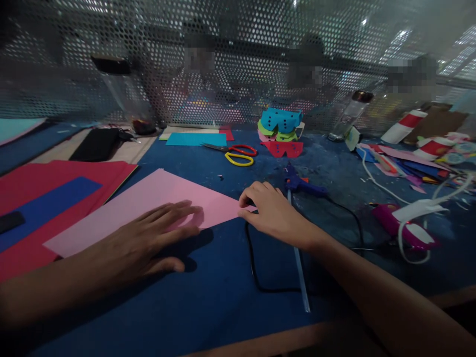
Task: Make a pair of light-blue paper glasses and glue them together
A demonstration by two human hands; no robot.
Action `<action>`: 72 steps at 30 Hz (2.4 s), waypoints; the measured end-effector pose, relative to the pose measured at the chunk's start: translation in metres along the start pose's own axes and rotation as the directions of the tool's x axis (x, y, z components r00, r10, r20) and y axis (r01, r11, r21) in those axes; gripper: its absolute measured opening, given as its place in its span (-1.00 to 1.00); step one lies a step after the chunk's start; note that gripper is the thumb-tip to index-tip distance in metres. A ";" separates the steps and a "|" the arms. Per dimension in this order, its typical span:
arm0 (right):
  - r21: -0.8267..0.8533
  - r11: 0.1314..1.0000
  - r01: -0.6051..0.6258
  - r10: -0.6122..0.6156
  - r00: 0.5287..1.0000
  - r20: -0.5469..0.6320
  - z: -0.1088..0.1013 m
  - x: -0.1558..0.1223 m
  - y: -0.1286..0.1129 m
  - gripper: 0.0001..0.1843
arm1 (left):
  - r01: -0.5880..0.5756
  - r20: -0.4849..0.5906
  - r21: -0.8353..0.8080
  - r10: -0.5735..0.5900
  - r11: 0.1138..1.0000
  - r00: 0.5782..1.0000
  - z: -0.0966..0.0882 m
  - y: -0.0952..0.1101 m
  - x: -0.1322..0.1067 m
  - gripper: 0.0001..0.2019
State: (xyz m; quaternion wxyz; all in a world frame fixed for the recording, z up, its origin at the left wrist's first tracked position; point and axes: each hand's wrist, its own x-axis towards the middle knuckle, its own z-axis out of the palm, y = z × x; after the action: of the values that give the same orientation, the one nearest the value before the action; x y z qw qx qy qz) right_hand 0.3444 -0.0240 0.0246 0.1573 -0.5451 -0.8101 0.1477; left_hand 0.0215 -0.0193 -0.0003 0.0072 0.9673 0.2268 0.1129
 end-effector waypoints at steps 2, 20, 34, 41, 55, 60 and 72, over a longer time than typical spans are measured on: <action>-0.001 1.000 -0.001 0.001 1.000 0.003 0.000 0.000 0.000 -0.94 | 0.000 0.005 -0.027 0.000 1.000 1.000 -0.002 -0.002 -0.002 -0.33; -0.045 0.998 0.037 -0.037 0.999 0.004 0.003 0.003 0.007 -0.89 | 0.034 0.015 -0.043 -0.033 0.999 0.999 -0.010 -0.003 -0.021 -0.31; -0.053 0.997 0.055 -0.055 0.999 0.003 0.004 0.003 0.010 -0.90 | 0.046 0.034 -0.079 -0.043 0.996 0.998 -0.014 -0.009 -0.038 -0.33; -0.057 0.997 0.045 -0.045 0.999 0.002 0.004 0.003 0.009 -0.89 | 0.037 0.070 -0.046 -0.034 0.998 0.997 -0.021 -0.009 -0.046 -0.29; -0.058 0.997 0.053 -0.054 0.999 -0.007 0.004 0.002 0.009 -0.89 | 0.076 0.035 -0.091 -0.073 0.993 0.997 -0.024 -0.010 -0.061 -0.34; -0.059 0.996 0.061 -0.062 0.998 -0.006 0.004 0.003 0.010 -0.89 | 0.071 0.037 -0.070 -0.069 0.995 0.997 -0.026 -0.010 -0.065 -0.35; -0.066 0.997 0.041 -0.041 0.999 0.003 0.002 0.002 0.007 -0.87 | 0.095 -0.006 -0.028 -0.095 0.995 0.995 -0.036 -0.008 -0.081 -0.42</action>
State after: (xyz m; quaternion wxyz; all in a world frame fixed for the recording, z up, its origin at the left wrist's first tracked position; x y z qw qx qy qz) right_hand 0.3487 -0.0200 0.0197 0.1416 -0.5331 -0.8257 0.1183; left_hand -0.0604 -0.0491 0.0164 0.0254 0.9548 0.2711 0.1191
